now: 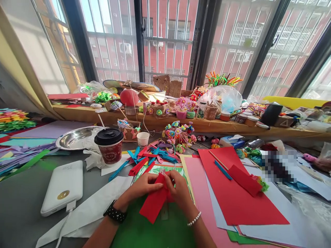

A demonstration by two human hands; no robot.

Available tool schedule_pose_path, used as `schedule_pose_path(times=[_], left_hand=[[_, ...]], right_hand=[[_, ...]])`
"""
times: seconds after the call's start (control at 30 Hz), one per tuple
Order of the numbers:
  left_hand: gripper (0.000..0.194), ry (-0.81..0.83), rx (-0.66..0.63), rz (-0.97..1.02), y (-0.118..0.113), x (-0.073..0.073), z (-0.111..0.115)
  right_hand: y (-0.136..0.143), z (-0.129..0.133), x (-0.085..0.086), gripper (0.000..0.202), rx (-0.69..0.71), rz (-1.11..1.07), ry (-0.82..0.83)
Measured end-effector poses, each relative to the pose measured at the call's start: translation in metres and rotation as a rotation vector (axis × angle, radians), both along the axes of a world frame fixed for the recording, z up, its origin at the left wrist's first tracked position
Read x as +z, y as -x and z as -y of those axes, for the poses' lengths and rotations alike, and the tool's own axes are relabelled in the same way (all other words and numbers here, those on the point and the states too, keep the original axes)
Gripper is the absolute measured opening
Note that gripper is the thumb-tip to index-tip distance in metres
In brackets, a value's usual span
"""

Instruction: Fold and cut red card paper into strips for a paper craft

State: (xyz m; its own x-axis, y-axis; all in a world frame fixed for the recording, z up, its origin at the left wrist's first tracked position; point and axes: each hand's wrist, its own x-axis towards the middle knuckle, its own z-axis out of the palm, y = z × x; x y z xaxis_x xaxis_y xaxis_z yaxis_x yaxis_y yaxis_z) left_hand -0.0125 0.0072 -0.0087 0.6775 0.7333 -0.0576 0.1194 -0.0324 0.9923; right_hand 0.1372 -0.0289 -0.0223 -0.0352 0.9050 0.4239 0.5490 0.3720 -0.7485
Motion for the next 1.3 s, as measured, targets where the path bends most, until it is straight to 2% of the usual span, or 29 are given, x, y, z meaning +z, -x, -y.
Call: schedule_pose_path(times=[0.17,0.37,0.53,0.77,0.97,1.13,1.23,1.3], left_hand=[[0.022,-0.046,0.042,-0.012,-0.001,0.001,-0.001],[0.023,-0.081,0.091,0.022,-0.001,-0.002,-0.005],[0.026,-0.033,0.092,0.023,0.001,0.000,-0.005],[0.024,-0.065,-0.040,-0.052,0.003,0.003,-0.002],[0.024,-0.097,0.018,-0.052,0.001,0.002,-0.001],[0.022,-0.118,-0.001,-0.055,0.001,0.004,0.001],[0.021,-0.148,0.073,-0.099,0.001,0.003,-0.001],[0.023,-0.146,0.218,-0.098,0.001,0.002,-0.005]], right_hand=[[-0.001,-0.002,-0.001,0.030,-0.045,0.079,-0.022],[-0.004,-0.002,-0.003,0.030,0.029,0.119,0.023],[-0.003,-0.003,-0.003,0.031,0.041,0.027,0.076],[-0.011,0.000,0.003,0.028,0.153,-0.193,0.212],[-0.008,-0.001,0.001,0.027,0.097,-0.248,0.184],[-0.011,0.000,0.007,0.026,0.175,-0.297,0.312],[-0.013,0.000,0.009,0.025,0.180,-0.389,0.375],[-0.015,-0.001,0.009,0.025,0.138,-0.481,0.373]])
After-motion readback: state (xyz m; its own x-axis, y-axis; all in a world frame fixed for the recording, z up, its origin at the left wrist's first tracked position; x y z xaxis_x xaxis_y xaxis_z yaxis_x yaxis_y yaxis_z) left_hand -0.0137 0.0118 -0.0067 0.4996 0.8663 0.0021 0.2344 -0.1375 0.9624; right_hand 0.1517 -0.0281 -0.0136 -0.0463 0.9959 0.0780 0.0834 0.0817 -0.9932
